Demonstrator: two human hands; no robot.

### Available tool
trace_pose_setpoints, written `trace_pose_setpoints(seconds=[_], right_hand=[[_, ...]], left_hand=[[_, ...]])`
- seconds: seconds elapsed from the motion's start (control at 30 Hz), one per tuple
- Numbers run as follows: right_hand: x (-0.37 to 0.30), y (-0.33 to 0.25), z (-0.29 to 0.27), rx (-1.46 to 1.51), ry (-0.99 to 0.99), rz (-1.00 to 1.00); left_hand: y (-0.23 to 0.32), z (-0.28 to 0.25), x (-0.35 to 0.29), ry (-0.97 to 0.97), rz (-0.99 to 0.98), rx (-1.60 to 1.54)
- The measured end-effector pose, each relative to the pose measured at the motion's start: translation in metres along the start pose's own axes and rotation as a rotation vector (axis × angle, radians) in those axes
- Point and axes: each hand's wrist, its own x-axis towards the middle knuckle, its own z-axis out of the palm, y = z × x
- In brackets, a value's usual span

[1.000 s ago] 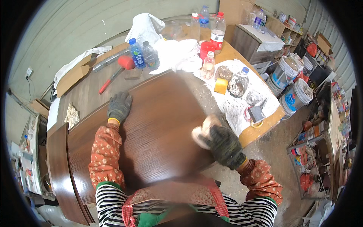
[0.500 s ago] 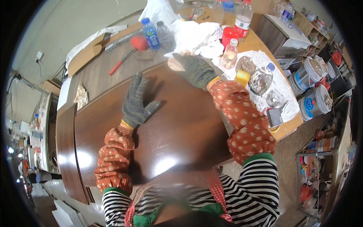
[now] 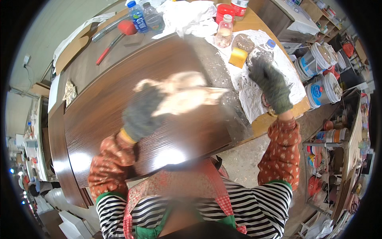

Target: The person wipes the surface of a large brown wood panel with a cloth, then uses a yellow sponge to rub the surface. The person repeats this process on multiple panels, stacking them as they finish.

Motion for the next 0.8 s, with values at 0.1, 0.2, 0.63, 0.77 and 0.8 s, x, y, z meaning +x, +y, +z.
trace_pose_setpoints(seconds=[0.1, 0.2, 0.63, 0.77, 0.8], right_hand=[[-0.056, 0.016, 0.021, 0.127, -0.151, 0.259], [-0.088, 0.004, 0.044, 0.034, -0.18, 0.384], [-0.148, -0.028, 0.053, -0.294, -0.168, 0.636], [-0.169, -0.032, 0.055, -0.436, -0.188, 0.507], [-0.174, -0.035, 0.055, -0.407, -0.164, 0.507]], left_hand=[[-0.038, -0.034, -0.059, 0.137, -0.208, 0.368], [-0.064, -0.076, -0.128, -0.064, -0.925, 0.559], [-0.08, -0.099, -0.229, 0.234, -1.035, 0.176], [-0.082, -0.098, -0.23, 0.261, -1.085, 0.114], [-0.082, -0.097, -0.231, 0.267, -1.092, 0.104]])
